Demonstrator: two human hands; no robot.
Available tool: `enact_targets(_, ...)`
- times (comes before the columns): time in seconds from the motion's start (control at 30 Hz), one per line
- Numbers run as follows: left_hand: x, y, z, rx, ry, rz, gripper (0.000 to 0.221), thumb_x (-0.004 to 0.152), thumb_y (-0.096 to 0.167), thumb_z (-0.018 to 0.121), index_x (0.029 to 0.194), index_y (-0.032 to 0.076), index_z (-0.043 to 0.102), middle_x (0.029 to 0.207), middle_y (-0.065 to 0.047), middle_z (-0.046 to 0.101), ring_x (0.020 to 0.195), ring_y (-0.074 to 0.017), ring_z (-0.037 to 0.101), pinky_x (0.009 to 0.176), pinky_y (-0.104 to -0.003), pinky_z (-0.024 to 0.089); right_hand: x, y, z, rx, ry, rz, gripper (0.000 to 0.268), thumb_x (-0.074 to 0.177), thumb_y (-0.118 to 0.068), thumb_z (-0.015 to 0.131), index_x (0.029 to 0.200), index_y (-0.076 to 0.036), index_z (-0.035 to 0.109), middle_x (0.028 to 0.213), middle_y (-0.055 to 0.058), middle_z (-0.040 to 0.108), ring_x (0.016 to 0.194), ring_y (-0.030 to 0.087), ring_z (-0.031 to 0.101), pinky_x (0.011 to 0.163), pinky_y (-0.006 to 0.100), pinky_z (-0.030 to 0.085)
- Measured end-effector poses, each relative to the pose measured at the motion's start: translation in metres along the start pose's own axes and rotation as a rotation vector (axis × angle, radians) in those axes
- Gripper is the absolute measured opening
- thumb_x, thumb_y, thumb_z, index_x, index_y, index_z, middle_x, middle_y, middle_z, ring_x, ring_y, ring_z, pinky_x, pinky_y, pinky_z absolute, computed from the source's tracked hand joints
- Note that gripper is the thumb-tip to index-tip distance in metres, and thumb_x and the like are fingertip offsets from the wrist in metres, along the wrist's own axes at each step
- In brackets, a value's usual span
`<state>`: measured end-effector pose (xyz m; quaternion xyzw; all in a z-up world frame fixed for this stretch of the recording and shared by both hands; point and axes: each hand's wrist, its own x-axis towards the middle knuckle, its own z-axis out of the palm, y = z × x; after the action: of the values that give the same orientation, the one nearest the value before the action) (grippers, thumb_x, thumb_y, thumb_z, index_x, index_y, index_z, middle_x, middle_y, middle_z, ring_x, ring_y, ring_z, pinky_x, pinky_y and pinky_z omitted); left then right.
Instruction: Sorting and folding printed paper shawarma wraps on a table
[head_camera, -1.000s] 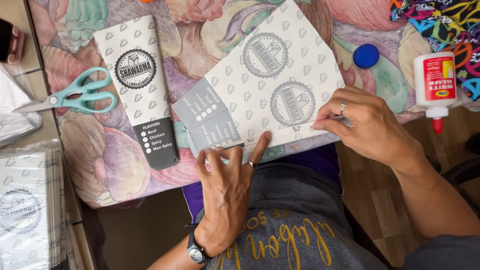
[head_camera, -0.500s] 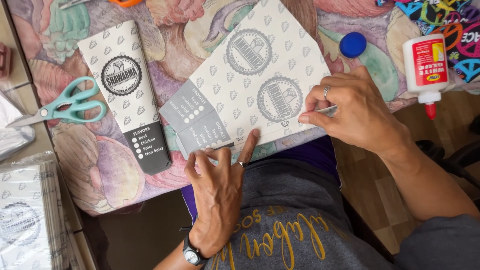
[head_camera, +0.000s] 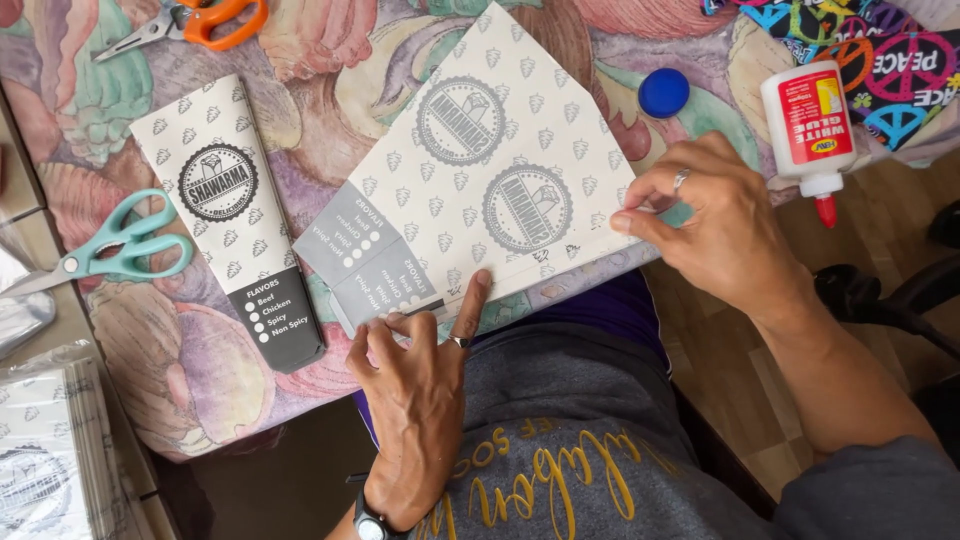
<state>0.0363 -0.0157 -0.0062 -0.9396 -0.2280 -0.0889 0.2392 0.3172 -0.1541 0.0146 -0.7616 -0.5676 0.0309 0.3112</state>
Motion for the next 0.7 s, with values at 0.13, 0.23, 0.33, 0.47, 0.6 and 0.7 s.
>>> enact_targets(0.13,0.001,0.000,0.000,0.011,0.025,-0.004,0.104,0.088,-0.020,0.060,0.162,0.042,0.024,0.103,-0.014,0.055,0.085,-0.0319,0.053,0.082,-0.045,0.057,-0.006,-0.005,-0.011,0.117,0.033,0.183,0.015,0.090,-0.005,0.087,0.095,-0.002,0.073,0.096,0.007,0.072,0.088,0.018,0.068,0.079,0.029,0.053)
enact_targets(0.23,0.000,0.000,0.000,0.027,0.017,-0.001,0.106,0.087,-0.020,0.060,0.162,0.043,0.023,0.104,-0.013,0.056,0.085,-0.0314,0.054,0.081,-0.044,0.056,-0.007,0.005,-0.017,0.288,-0.027,0.346,0.012,0.090,0.003,0.079,0.101,0.000,0.074,0.096,0.010,0.076,0.083,0.016,0.074,0.081,0.024,0.059)
enact_targets(0.33,0.001,0.000,0.002,0.016,0.026,-0.008,0.105,0.087,-0.020,0.060,0.162,0.044,0.025,0.103,-0.012,0.055,0.084,-0.0306,0.053,0.081,-0.044,0.056,0.003,0.028,-0.015,0.242,0.049,0.268,0.014,0.095,0.013,0.076,0.106,0.006,0.075,0.099,0.018,0.077,0.089,0.022,0.075,0.087,0.030,0.063)
enact_targets(0.47,0.002,-0.001,0.000,-0.022,0.003,-0.001,0.100,0.088,-0.015,0.057,0.162,0.043,0.025,0.102,-0.011,0.056,0.083,-0.0320,0.052,0.081,-0.045,0.056,0.026,0.071,0.001,-0.162,0.228,-0.036,0.026,0.095,-0.009,0.096,0.105,0.003,0.075,0.131,0.026,0.069,0.120,0.040,0.066,0.098,0.051,0.052)
enact_targets(0.6,0.004,-0.002,-0.005,-0.056,-0.003,-0.018,0.099,0.089,-0.018,0.059,0.162,0.042,0.027,0.100,-0.009,0.054,0.086,-0.0322,0.053,0.082,-0.044,0.055,0.041,0.069,0.005,-0.210,0.214,-0.099,0.023,0.087,0.003,0.095,0.099,0.005,0.076,0.118,0.021,0.076,0.108,0.034,0.071,0.096,0.043,0.055)
enact_targets(0.7,0.004,-0.003,-0.010,-0.095,-0.039,-0.030,0.091,0.093,-0.012,0.053,0.161,0.044,0.030,0.102,-0.012,0.054,0.087,-0.0344,0.052,0.087,-0.047,0.051,0.040,0.008,-0.012,-0.086,0.166,-0.186,0.017,0.107,0.001,0.087,0.108,0.010,0.073,0.122,0.027,0.074,0.113,0.040,0.070,0.099,0.049,0.054)
